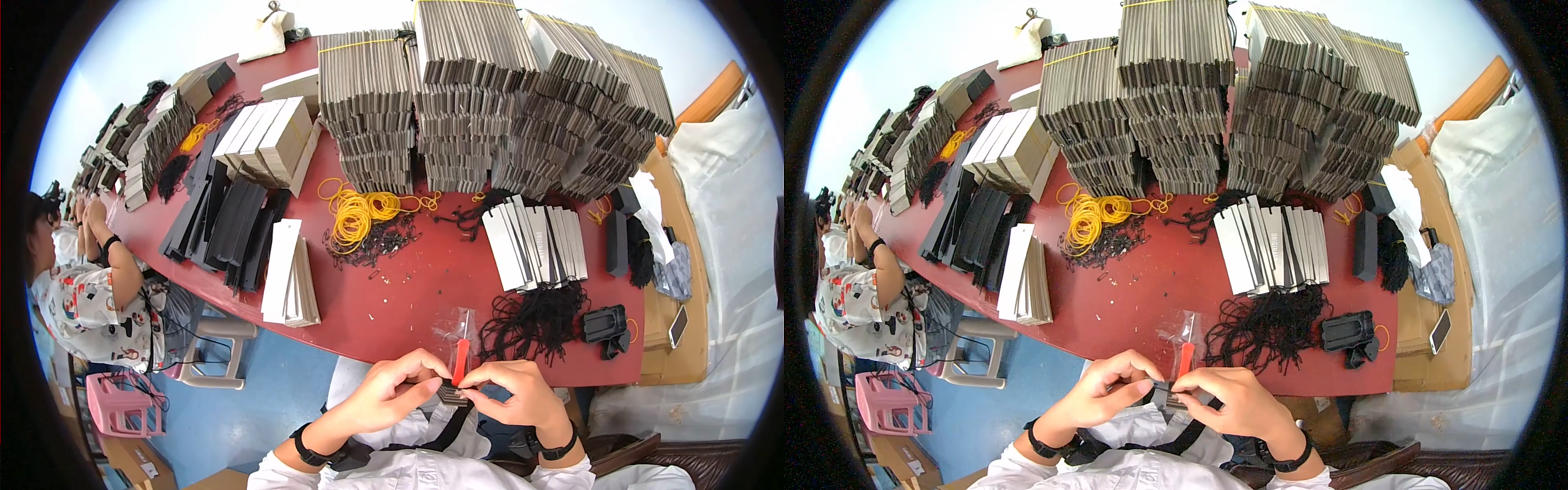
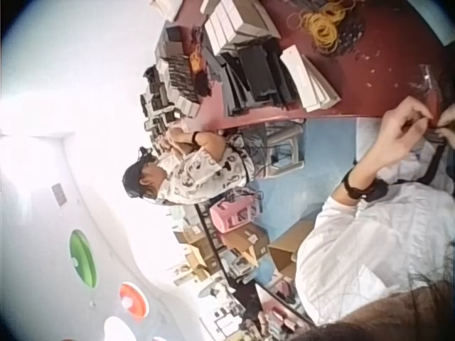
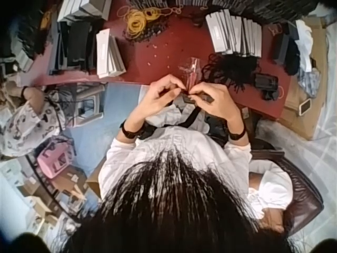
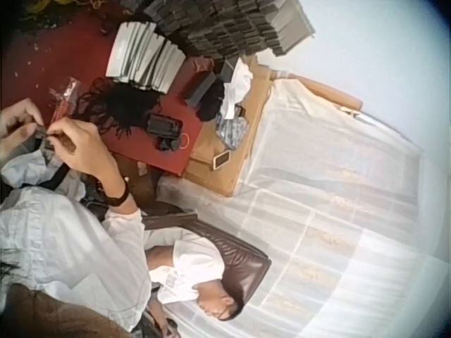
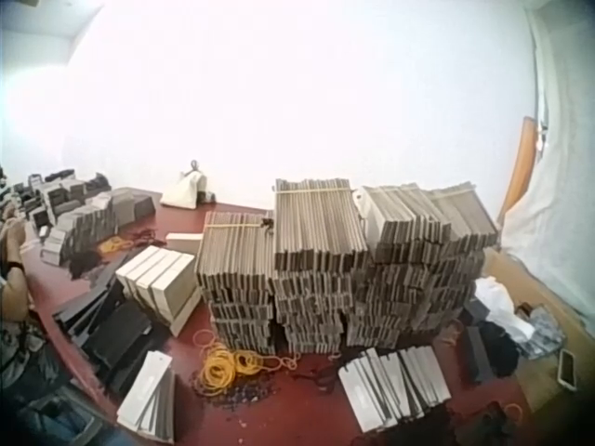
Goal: The person assembles tags by threading a string through the hole of a tag and looping the string through itself by hand. The completed tag is then placed onto a stack on the table.
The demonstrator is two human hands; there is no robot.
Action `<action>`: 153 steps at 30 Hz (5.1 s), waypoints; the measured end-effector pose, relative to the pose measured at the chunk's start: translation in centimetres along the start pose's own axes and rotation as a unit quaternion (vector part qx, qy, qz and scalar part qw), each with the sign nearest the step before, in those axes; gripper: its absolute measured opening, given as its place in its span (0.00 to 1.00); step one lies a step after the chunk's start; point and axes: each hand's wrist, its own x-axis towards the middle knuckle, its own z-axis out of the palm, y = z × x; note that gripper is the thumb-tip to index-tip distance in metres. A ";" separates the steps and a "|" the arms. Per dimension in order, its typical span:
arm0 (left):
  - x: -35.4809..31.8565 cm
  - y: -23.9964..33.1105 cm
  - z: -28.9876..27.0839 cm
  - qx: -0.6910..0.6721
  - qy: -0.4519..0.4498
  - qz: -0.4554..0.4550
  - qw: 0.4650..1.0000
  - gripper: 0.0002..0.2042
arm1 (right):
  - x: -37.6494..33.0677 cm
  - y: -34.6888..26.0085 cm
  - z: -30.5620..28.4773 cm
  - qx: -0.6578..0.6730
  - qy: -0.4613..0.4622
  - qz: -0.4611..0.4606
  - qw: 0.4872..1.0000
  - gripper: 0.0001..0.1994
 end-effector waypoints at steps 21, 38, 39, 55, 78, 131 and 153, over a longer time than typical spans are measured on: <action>-0.9 -0.8 -1.9 -0.174 0.123 -0.067 0.975 0.11 | -1.9 0.1 0.0 -0.138 0.067 0.047 0.987 0.05; -1.5 1.0 -1.6 -0.051 0.090 -0.052 0.993 0.05 | -3.2 0.2 -1.1 -0.179 -0.064 -0.045 0.981 0.04; -1.6 1.6 -1.8 0.000 0.083 -0.059 0.995 0.04 | -3.3 0.3 -1.1 -0.174 -0.065 -0.050 0.981 0.04; -3.0 -4.2 2.4 0.020 -0.050 0.021 0.998 0.10 | -9.8 4.5 -2.6 -0.033 -0.082 0.224 0.971 0.07; -3.0 -7.1 3.6 0.417 0.156 0.305 0.842 0.19 | -11.3 11.4 4.7 -0.007 -0.102 0.236 0.966 0.08; -3.7 -7.2 4.3 0.257 0.098 0.139 0.951 0.08 | -11.8 11.2 4.7 0.070 -0.087 0.243 0.964 0.10; -5.1 -5.3 2.7 -0.118 -0.073 -0.040 0.989 0.04 | -9.0 2.1 3.5 0.253 0.035 0.119 0.959 0.08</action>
